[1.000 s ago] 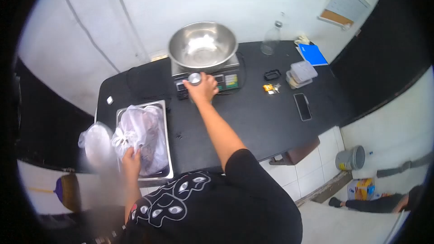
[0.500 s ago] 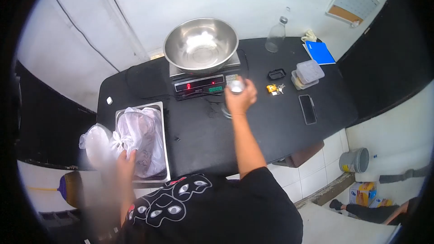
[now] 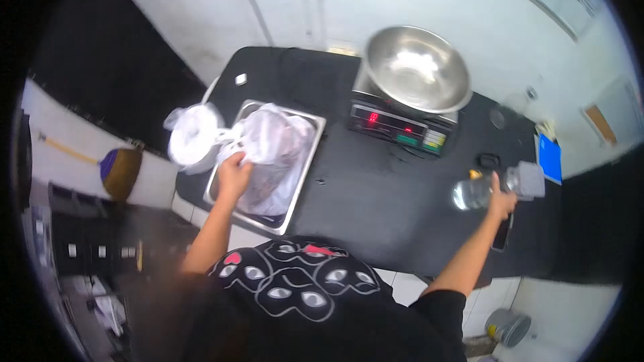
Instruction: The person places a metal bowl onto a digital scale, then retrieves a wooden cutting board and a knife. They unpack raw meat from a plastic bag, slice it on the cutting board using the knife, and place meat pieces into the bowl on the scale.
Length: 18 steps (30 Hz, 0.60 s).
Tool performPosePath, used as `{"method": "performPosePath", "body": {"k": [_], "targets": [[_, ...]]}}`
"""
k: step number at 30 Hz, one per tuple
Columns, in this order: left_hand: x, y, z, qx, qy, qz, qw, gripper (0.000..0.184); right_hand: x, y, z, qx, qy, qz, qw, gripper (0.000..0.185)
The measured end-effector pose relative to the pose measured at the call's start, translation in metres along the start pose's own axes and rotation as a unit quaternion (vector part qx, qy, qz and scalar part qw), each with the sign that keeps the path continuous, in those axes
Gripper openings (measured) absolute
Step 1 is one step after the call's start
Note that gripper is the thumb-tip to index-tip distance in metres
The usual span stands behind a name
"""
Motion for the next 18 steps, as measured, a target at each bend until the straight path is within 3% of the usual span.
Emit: {"method": "performPosePath", "body": {"k": [1, 3, 5, 8, 9, 11, 13, 15, 18], "targets": [[0.005, -0.007, -0.004, -0.030, -0.031, 0.048, 0.998, 0.027, -0.001, 0.005, 0.002, -0.054, -0.029, 0.006, 0.998, 0.090], [0.023, -0.031, -0.013, -0.033, -0.044, 0.159, 0.986, 0.029, 0.010, 0.028, 0.018, -0.138, 0.138, -0.120, 0.973, 0.079], [0.026, -0.033, -0.009, -0.028, -0.013, 0.134, 0.990, 0.029, 0.016, 0.028, 0.061, -0.069, 0.257, -0.082, 0.961, 0.063], [0.021, -0.021, -0.003, -0.021, -0.004, 0.110, 0.994, 0.027, 0.057, -0.044, 0.133, -0.204, 0.129, -0.243, 0.939, 0.036], [0.017, -0.016, -0.002, -0.019, -0.005, 0.103, 0.995, 0.026, 0.071, -0.084, 0.161, -0.274, 0.064, -0.308, 0.909, 0.032], [0.016, -0.014, -0.003, -0.003, -0.018, 0.083, 0.996, 0.022, 0.079, -0.168, 0.214, -0.473, -0.059, -0.295, 0.828, 0.029], [0.003, -0.003, 0.003, -0.020, -0.037, 0.111, 0.993, 0.020, 0.072, -0.248, 0.270, -0.576, -0.148, -0.313, 0.741, 0.031], [-0.002, -0.001, 0.007, 0.002, -0.033, 0.091, 0.995, 0.018, 0.067, -0.307, 0.317, -0.645, -0.180, -0.333, 0.664, 0.034], [-0.013, 0.011, 0.013, 0.029, -0.014, 0.027, 0.999, 0.016, 0.080, -0.364, 0.362, -0.708, -0.171, -0.320, 0.606, 0.037]]}}
Point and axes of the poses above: each hand's wrist, its own z-axis away from the middle knuckle, its own x-axis out of the palm, y = z × x, the point moved 4 cm from there along -z, towards the middle knuckle, and after that the axes turned 14 degrees about -x, right-handed, at the moved point
